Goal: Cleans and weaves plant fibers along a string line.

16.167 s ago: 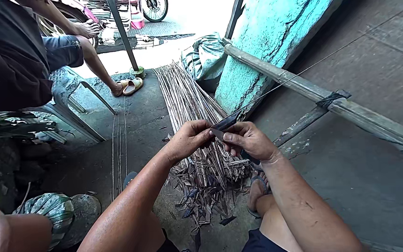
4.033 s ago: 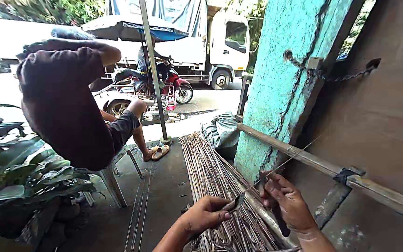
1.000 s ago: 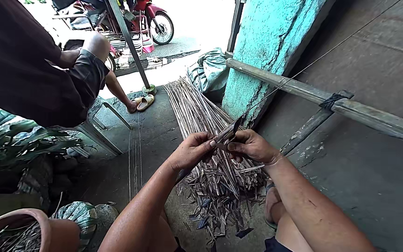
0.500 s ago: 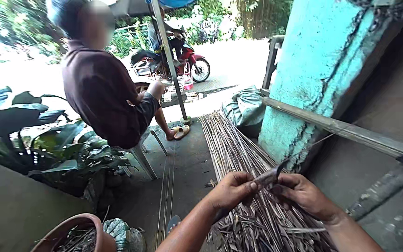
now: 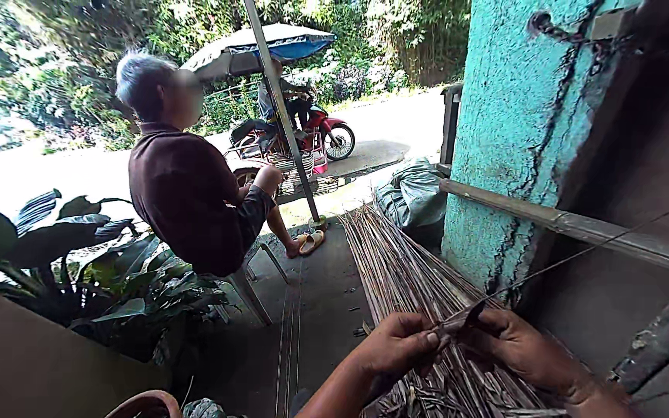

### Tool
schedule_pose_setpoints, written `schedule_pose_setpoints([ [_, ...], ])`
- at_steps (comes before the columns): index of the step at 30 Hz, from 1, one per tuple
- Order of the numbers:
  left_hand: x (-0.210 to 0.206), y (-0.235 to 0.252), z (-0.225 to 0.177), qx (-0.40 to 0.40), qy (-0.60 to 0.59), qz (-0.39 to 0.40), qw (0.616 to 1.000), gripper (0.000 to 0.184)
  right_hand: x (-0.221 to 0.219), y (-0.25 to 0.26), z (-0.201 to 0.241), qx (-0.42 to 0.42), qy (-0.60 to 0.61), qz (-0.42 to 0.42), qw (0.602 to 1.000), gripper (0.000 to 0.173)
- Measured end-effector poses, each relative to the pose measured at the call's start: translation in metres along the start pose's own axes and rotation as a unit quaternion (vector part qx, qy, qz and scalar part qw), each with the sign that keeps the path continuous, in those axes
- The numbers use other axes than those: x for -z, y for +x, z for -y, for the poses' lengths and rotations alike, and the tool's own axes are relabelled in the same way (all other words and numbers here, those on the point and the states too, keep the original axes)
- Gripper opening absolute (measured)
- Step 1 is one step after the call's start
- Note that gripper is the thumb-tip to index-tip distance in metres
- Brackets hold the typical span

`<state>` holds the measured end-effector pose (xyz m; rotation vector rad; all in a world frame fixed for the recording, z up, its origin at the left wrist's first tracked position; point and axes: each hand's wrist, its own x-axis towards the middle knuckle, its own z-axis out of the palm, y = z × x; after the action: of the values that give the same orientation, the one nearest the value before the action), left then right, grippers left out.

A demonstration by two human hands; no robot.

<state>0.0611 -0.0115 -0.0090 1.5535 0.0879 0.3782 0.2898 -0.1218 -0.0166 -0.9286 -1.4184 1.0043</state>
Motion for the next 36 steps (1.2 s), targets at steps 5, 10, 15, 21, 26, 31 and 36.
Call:
schedule_pose_setpoints([
  [5, -0.003, 0.005, 0.0, 0.0, 0.013, -0.01, 1.0, 0.022, 0.006, -0.001, 0.0, 0.045, -0.049, -0.092, 0.994, 0.011],
  [10, -0.001, 0.001, 0.01, 0.009, 0.022, -0.031, 0.999, 0.022, 0.033, -0.003, 0.014, 0.081, -0.06, -0.222, 0.97, 0.01],
  [15, -0.005, 0.005, 0.014, 0.009, 0.044, -0.045, 0.998, 0.025, 0.001, -0.005, 0.011, 0.015, 0.016, -0.154, 0.988, 0.023],
  [21, -0.014, 0.005, 0.018, 0.008, 0.133, -0.107, 0.985, 0.026, -0.013, 0.0, 0.004, -0.001, 0.05, -0.169, 0.984, 0.018],
  [26, -0.017, 0.002, 0.027, -0.046, 0.237, -0.16, 0.957, 0.036, -0.02, -0.002, 0.007, 0.013, 0.027, -0.203, 0.979, 0.018],
  [31, -0.026, 0.004, 0.033, -0.119, 0.384, -0.19, 0.896, 0.044, -0.025, -0.002, 0.01, 0.043, -0.003, -0.228, 0.973, 0.018],
  [36, -0.036, 0.007, 0.044, -0.126, 0.433, -0.225, 0.864, 0.044, -0.033, -0.004, 0.014, 0.045, -0.043, -0.229, 0.971, 0.022],
])
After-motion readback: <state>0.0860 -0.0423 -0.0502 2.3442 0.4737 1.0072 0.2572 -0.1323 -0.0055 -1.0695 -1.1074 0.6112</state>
